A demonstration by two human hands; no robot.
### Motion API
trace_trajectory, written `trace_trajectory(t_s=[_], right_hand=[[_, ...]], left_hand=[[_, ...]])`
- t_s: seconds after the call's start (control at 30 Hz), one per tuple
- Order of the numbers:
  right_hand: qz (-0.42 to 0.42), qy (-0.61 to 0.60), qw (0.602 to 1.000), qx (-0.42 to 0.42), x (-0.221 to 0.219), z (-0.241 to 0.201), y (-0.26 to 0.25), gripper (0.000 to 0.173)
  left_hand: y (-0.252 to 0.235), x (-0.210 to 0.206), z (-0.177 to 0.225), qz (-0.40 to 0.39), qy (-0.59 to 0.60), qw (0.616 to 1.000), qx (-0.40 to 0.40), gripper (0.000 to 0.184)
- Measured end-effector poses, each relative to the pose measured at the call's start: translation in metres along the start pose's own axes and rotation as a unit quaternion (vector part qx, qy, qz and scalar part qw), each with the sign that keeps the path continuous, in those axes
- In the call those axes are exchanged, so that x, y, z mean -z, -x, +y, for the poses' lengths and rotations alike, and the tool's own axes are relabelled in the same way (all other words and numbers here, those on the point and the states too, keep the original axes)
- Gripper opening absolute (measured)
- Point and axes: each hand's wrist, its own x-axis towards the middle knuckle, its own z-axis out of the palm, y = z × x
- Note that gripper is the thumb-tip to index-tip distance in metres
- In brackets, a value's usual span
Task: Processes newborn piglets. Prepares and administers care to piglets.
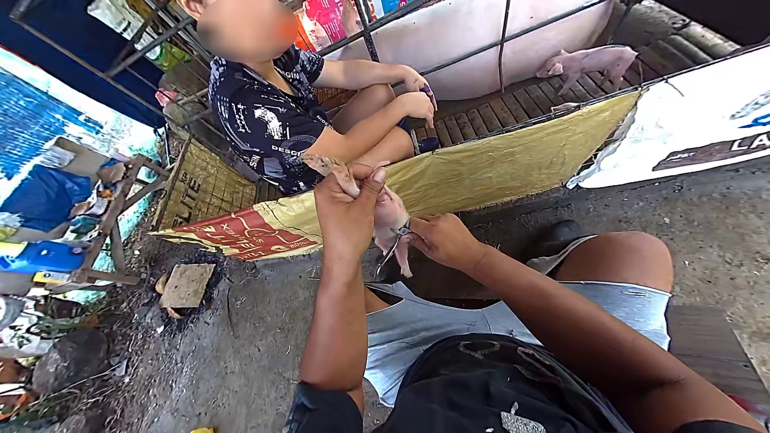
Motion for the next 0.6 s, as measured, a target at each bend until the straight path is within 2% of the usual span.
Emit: trace_trajectory(t_s=[0.1,0.2,0.3,0.37,0.43,0.5,0.53,0.6], right_hand=[[-0.066,-0.013,0.998,0.010,0.009,0.000,-0.005,0.054],[-0.196,-0.040,0.980,0.004,0.016,-0.006,-0.007,0.059],[-0.362,-0.069,0.929,0.001,0.026,-0.018,-0.009,0.059],[-0.425,-0.167,0.890,0.009,0.034,-0.023,-0.012,0.052],[-0.421,-0.365,0.830,0.010,0.037,-0.016,-0.012,0.042],[-0.411,-0.551,0.727,-0.023,0.037,-0.006,-0.013,0.047],[-0.414,-0.600,0.683,-0.035,0.037,0.000,-0.015,0.053],[-0.406,-0.664,0.626,-0.048,0.035,0.008,-0.020,0.064]], left_hand=[[0.000,0.000,0.002,0.001,-0.009,1.000,-0.001,0.007],[-0.001,0.000,0.003,0.004,-0.025,1.000,0.001,0.006],[-0.002,0.004,-0.001,0.012,-0.030,0.999,0.003,0.006],[-0.002,0.006,-0.004,0.014,-0.023,1.000,0.005,0.006],[-0.001,0.007,-0.004,0.013,-0.018,1.000,0.014,0.006],[0.000,0.006,-0.005,0.009,-0.016,1.000,0.018,0.006],[0.001,0.006,-0.005,0.006,-0.015,1.000,0.018,0.006],[0.002,0.006,-0.005,0.005,-0.010,1.000,0.024,0.006]])
